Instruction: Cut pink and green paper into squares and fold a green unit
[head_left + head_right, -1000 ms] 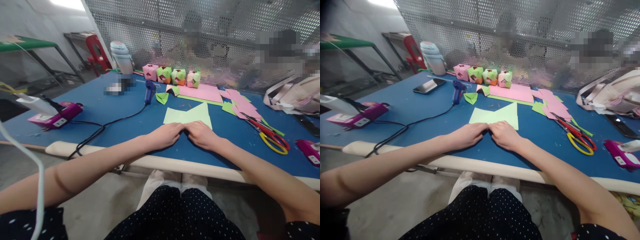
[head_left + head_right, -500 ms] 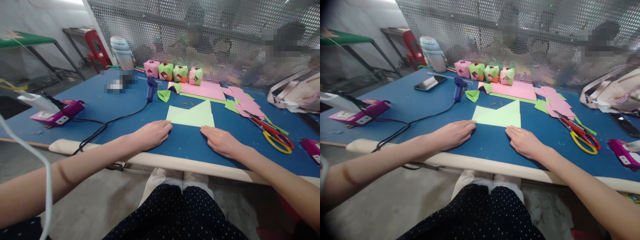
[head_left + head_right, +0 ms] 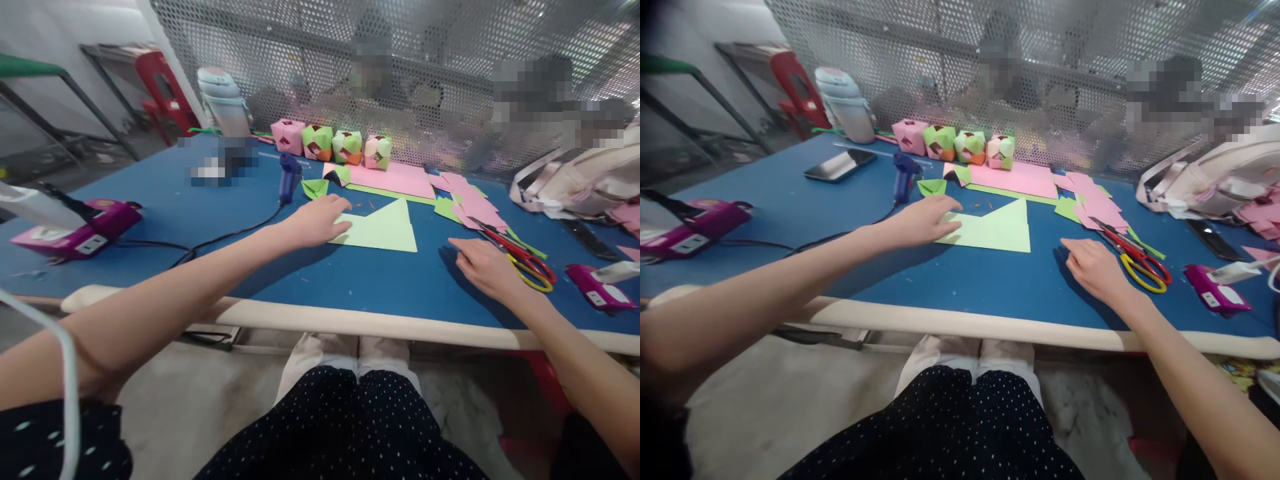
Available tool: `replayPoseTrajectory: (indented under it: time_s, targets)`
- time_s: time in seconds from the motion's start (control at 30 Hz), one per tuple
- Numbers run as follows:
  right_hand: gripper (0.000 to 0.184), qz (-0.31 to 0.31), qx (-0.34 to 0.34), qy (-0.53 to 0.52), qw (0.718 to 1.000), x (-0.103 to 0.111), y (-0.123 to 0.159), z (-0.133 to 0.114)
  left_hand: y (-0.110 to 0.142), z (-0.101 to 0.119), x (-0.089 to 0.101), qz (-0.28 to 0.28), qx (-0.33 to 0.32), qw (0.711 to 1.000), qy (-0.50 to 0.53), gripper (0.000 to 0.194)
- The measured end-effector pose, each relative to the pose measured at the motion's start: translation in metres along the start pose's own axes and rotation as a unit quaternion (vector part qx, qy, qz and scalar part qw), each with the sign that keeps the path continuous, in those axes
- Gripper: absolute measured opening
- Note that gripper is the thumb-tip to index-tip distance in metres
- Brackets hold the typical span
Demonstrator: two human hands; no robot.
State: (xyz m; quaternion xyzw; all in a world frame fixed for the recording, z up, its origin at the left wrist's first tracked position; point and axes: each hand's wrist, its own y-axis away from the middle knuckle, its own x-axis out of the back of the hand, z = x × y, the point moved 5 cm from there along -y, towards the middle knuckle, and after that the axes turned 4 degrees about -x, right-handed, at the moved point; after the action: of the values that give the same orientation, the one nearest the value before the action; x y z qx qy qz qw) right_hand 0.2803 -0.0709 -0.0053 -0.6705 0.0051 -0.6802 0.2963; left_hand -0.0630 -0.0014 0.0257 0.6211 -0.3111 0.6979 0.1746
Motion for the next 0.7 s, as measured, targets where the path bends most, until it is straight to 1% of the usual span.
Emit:
replayPoseTrajectory:
  time_s: [0.07, 0.17, 0.27, 0.33, 0.4, 0.47, 0.53, 0.63, 0.7]
  targets:
    - [0.040, -0.011, -0.035, 0.018, 0.999, 0.000, 0.006, 0.019, -0.021, 0.008, -0.011, -0.031, -0.034, 0.999, 0.026, 0.052]
    - [0.041, -0.028, -0.114, 0.049, 0.992, 0.005, 0.020, 0.056, -0.041, 0.013, -0.027, -0.073, -0.047, 0.996, 0.019, 0.065]
    - [0.042, -0.063, -0.211, 0.074, 0.973, 0.010, 0.037, 0.101, -0.047, 0.009, -0.036, -0.095, -0.034, 0.995, 0.006, 0.075]
    - [0.047, -0.092, -0.269, 0.076, 0.956, 0.011, 0.046, 0.130, -0.047, 0.006, -0.038, -0.096, -0.024, 0.995, -0.005, 0.078]
    - [0.054, -0.112, -0.311, 0.068, 0.941, 0.008, 0.050, 0.151, -0.046, 0.003, -0.038, -0.086, -0.019, 0.996, -0.015, 0.079]
    - [0.059, -0.122, -0.340, 0.058, 0.931, 0.005, 0.048, 0.165, -0.046, 0.001, -0.039, -0.072, -0.021, 0.997, -0.016, 0.078]
    - [0.061, -0.124, -0.360, 0.051, 0.923, 0.001, 0.043, 0.171, -0.045, 0.001, -0.039, -0.054, -0.023, 0.998, -0.015, 0.077]
    - [0.062, -0.129, -0.372, 0.046, 0.918, -0.004, 0.031, 0.171, -0.045, 0.001, -0.039, -0.023, -0.024, 0.999, -0.015, 0.081]
    - [0.060, -0.130, -0.365, 0.041, 0.921, -0.007, 0.022, 0.170, -0.045, 0.003, -0.037, -0.003, -0.027, 1.000, -0.012, 0.084]
